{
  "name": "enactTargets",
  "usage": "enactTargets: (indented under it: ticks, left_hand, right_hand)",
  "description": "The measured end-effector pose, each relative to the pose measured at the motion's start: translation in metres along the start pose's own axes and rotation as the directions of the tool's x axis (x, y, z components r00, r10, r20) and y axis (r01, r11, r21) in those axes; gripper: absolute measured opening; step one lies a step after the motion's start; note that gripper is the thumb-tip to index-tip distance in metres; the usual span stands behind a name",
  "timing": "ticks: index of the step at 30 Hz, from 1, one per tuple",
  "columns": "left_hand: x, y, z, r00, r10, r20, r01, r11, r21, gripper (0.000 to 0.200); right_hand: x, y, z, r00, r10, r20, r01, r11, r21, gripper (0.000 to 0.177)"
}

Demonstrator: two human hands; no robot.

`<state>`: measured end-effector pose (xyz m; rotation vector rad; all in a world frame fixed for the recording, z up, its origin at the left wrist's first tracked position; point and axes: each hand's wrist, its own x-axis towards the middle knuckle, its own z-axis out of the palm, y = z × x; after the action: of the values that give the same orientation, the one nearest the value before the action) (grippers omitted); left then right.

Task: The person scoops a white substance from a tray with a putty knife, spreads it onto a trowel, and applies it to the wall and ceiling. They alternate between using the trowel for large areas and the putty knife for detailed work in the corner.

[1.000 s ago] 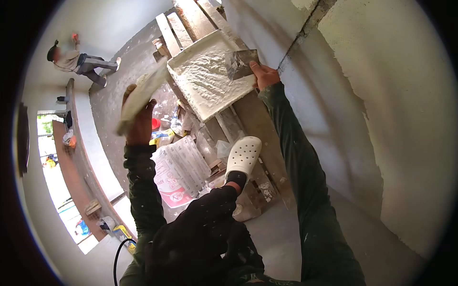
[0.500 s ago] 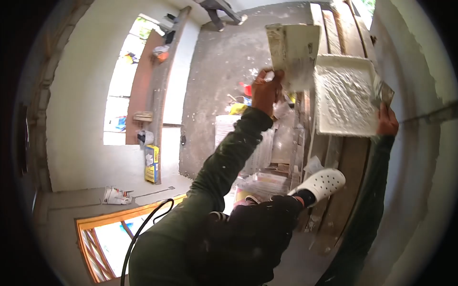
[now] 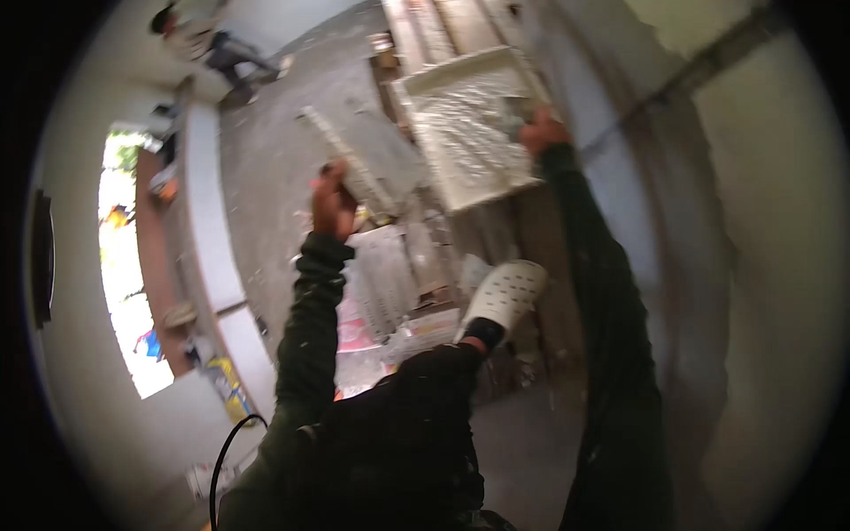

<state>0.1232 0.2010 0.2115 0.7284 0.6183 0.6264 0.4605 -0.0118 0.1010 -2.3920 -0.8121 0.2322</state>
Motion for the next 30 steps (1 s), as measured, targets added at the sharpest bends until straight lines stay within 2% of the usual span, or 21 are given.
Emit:
enactTargets:
  ticks: [1,3,4,6,7,8,9,11,13,16,20,23,26,30]
  left_hand:
    - [-0.005,0.004,0.007,0.999,0.006,0.046,-0.006,1.0,0.01,0.025]
    - [-0.004,0.003,0.003,0.999,-0.024,0.036,0.022,0.999,0.048,0.031]
    - [-0.005,0.005,0.005,0.999,-0.031,0.026,0.029,0.997,0.069,0.035]
    - [-0.009,0.009,0.009,0.998,-0.065,0.024,0.063,0.994,0.092,0.036]
    - [-0.011,0.011,0.012,0.996,-0.086,0.021,0.083,0.989,0.124,0.037]
    - [-0.013,0.017,0.019,0.989,-0.145,0.007,0.143,0.98,0.136,0.047]
    - [-0.01,0.012,0.015,0.989,-0.147,0.011,0.144,0.981,0.131,0.047]
    - [-0.003,0.001,0.002,0.986,-0.166,-0.029,0.169,0.969,0.179,0.045]
    - [-0.001,-0.007,-0.005,0.989,-0.138,-0.048,0.145,0.965,0.219,0.044]
    - [-0.005,-0.011,0.009,0.991,-0.092,-0.093,0.113,0.959,0.261,0.037]
    - [-0.012,-0.018,0.015,0.988,-0.057,-0.143,0.095,0.955,0.282,0.035]
    - [-0.011,-0.022,0.01,0.985,-0.078,-0.153,0.119,0.95,0.287,0.034]
    - [-0.014,-0.019,0.014,0.983,-0.097,-0.153,0.134,0.959,0.251,0.033]
    - [-0.014,-0.02,0.01,0.989,-0.062,-0.135,0.102,0.943,0.317,0.036]
  right_hand:
    - [-0.002,-0.013,0.0,0.998,0.05,-0.037,-0.052,0.996,-0.074,0.03]
    - [-0.011,-0.052,-0.026,0.995,0.082,0.049,-0.074,0.985,-0.158,0.035]
    - [-0.011,-0.055,-0.027,0.995,0.094,0.044,-0.085,0.981,-0.174,0.035]
    - [-0.008,-0.059,-0.026,0.985,0.021,0.171,0.007,0.987,-0.161,0.038]
    - [-0.01,-0.062,-0.022,0.985,0.028,0.169,0.001,0.985,-0.171,0.038]
    - [-0.011,-0.066,-0.016,0.99,-0.004,0.139,0.025,0.989,-0.143,0.034]
    - [-0.012,-0.065,-0.006,0.993,-0.038,0.109,0.05,0.992,-0.112,0.031]
    - [-0.013,-0.07,0.005,0.993,-0.037,0.115,0.056,0.984,-0.168,0.029]
    - [-0.02,-0.083,0.004,0.985,0.031,0.167,-0.019,0.997,-0.071,0.023]
    - [-0.03,-0.089,0.009,0.983,0.06,0.176,-0.055,0.998,-0.033,0.028]
    - [-0.04,-0.086,0.016,0.975,0.059,0.212,-0.065,0.998,0.023,0.03]
    - [-0.046,-0.085,0.03,0.989,-0.014,0.144,0.0,0.995,0.101,0.032]
    - [-0.053,-0.1,0.032,0.968,0.045,0.247,-0.076,0.99,0.117,0.037]
    - [-0.061,-0.114,0.034,0.976,0.007,0.218,-0.045,0.984,0.171,0.031]
